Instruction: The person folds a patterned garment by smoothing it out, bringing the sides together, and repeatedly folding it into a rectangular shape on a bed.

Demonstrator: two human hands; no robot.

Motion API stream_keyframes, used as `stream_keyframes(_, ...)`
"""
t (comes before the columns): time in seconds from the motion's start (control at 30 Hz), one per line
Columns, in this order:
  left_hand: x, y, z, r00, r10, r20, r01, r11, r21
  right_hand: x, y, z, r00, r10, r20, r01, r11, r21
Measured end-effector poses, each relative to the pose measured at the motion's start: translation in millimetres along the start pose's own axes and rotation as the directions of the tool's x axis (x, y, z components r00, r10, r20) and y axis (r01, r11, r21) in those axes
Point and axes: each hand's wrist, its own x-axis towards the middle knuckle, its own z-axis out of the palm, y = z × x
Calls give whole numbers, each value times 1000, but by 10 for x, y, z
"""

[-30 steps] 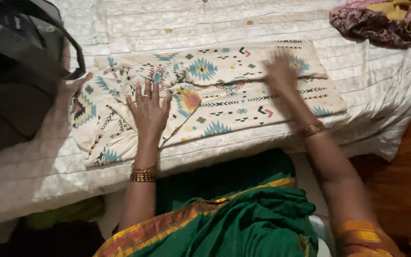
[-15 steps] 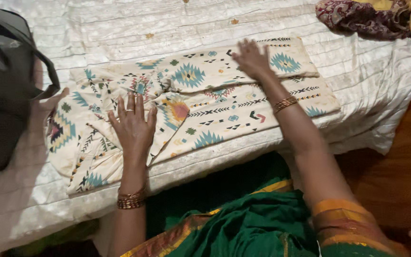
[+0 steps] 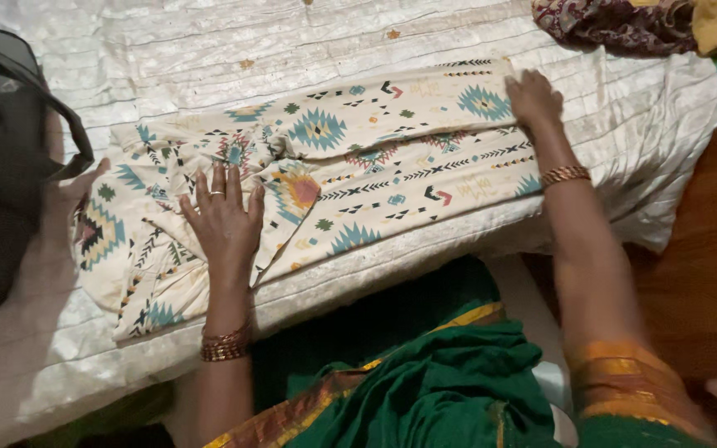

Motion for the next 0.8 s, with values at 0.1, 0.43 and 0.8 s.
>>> stream_keyframes(0.1, -6, -17, 21, 1000, 10, -16, -10, 1000, -9, -68, 394, -89, 996, 6, -86, -5, 1000, 16)
stream_keyframes(0.43, -3, -27, 34, 1000, -18, 13, 18, 999, -26, -801, 19, -435, 982, 99, 162, -180, 764, 620)
stream_keyframes(0.8, 7, -14, 35, 1000, -20, -3, 20, 1000, -9, -782, 173, -461, 994, -109, 26, 23, 428, 904)
